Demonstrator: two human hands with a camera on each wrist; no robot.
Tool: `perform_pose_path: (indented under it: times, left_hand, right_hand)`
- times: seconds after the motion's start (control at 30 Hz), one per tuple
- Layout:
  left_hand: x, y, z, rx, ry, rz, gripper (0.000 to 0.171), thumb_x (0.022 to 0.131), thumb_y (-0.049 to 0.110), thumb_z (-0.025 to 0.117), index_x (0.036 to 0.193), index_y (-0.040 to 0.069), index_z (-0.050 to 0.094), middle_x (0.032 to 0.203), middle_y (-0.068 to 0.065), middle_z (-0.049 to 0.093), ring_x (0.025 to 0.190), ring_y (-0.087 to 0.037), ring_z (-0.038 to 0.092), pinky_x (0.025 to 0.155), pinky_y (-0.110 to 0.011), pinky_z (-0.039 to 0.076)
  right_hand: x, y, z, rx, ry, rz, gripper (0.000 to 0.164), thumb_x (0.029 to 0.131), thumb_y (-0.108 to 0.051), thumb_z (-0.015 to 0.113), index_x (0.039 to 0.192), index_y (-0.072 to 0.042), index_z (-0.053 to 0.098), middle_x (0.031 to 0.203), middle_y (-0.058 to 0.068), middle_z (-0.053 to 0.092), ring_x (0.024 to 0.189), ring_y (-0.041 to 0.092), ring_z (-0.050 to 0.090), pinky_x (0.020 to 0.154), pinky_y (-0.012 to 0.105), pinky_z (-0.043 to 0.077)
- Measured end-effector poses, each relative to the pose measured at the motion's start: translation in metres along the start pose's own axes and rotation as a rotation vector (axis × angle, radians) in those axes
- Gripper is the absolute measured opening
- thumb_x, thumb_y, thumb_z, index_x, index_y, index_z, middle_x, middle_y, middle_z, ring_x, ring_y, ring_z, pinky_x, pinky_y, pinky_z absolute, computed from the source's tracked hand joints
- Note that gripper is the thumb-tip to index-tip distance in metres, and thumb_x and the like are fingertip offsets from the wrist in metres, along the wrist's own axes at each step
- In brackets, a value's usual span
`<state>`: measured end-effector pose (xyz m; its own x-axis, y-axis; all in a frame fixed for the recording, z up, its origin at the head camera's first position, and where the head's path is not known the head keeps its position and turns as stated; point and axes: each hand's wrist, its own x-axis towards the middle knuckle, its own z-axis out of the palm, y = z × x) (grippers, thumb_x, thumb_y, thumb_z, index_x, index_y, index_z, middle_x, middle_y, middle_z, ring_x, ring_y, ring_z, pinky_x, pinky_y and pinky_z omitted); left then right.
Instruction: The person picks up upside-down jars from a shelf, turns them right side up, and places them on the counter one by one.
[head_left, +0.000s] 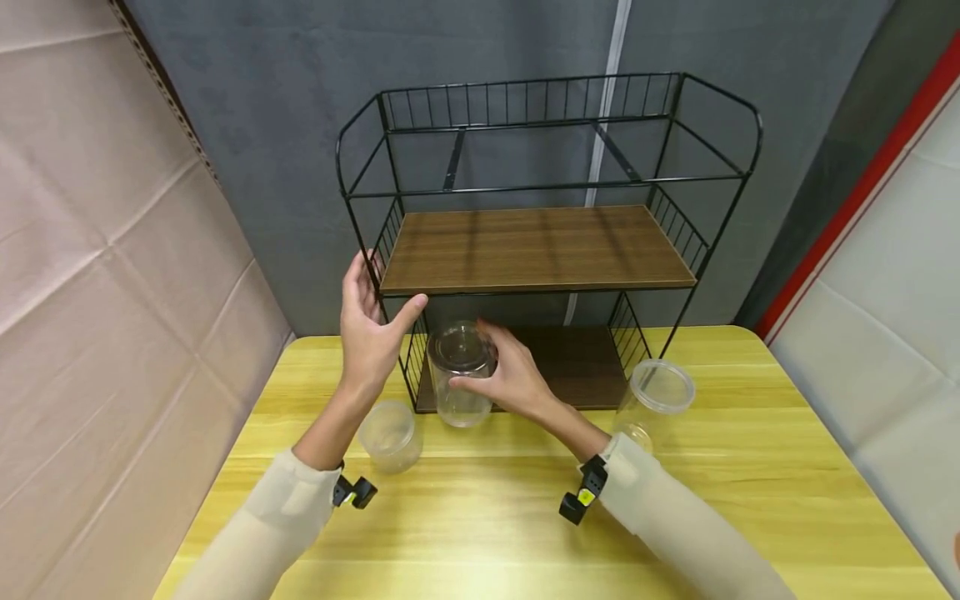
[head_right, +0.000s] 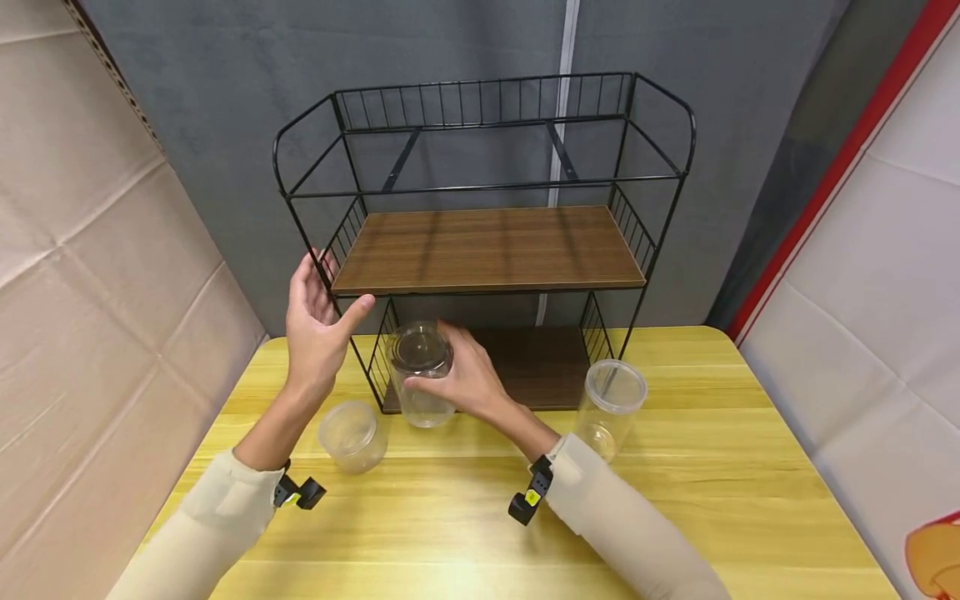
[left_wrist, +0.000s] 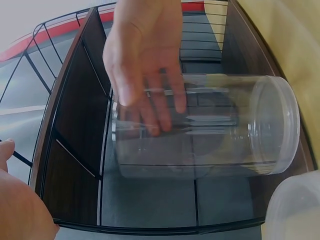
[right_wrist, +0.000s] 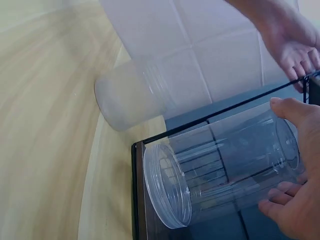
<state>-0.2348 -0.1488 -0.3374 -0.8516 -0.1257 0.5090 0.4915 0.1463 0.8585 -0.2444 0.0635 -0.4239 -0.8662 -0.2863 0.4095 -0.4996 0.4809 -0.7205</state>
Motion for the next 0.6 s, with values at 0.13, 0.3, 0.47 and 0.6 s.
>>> perform_pose_path:
  times: [0.13, 0.3, 0.47, 0.6]
  left_hand:
    - [-0.009, -0.004, -0.002, -0.024, 0.014, 0.014, 0.091, 0.096, 0.018, 0.080, 0.168, 0.017, 0.024, 0.174, 0.004, 0.027, 0.160, -0.010, 0.024, 0.130, -0.031, 0.023]
    - [-0.022, -0.008, -0.006, -0.086, 0.035, 0.058, 0.087, 0.098, 0.009, 0.076, 0.167, 0.011, 0.023, 0.173, 0.004, 0.028, 0.160, -0.010, 0.025, 0.130, -0.027, 0.021]
    - [-0.034, -0.007, -0.007, -0.133, 0.086, 0.125, 0.081, 0.099, 0.003, 0.073, 0.165, 0.006, 0.027, 0.171, 0.001, 0.032, 0.159, -0.014, 0.027, 0.131, -0.030, 0.020]
    - [-0.047, -0.006, -0.006, -0.188, 0.102, 0.178, 0.076, 0.098, -0.001, 0.068, 0.162, 0.001, 0.027, 0.170, -0.009, 0.033, 0.160, -0.023, 0.028, 0.132, -0.035, 0.020]
  right_hand:
    - [-0.010, -0.007, -0.006, 0.016, 0.009, -0.013, 0.104, 0.073, -0.032, 0.099, 0.156, 0.001, 0.046, 0.144, 0.017, 0.062, 0.124, 0.031, 0.064, 0.100, 0.045, 0.058]
    - [-0.022, -0.017, -0.012, 0.059, -0.007, -0.003, 0.106, 0.075, -0.030, 0.099, 0.160, -0.002, 0.042, 0.148, 0.017, 0.058, 0.131, 0.030, 0.062, 0.106, 0.040, 0.057]
    - [-0.034, -0.029, -0.024, 0.108, -0.018, 0.014, 0.107, 0.075, -0.028, 0.099, 0.162, -0.005, 0.040, 0.151, 0.014, 0.055, 0.138, 0.029, 0.058, 0.110, 0.038, 0.053]
    - [-0.044, -0.038, -0.034, 0.136, -0.011, 0.004, 0.107, 0.076, -0.026, 0.099, 0.163, -0.007, 0.040, 0.155, 0.013, 0.052, 0.139, 0.029, 0.056, 0.111, 0.039, 0.052]
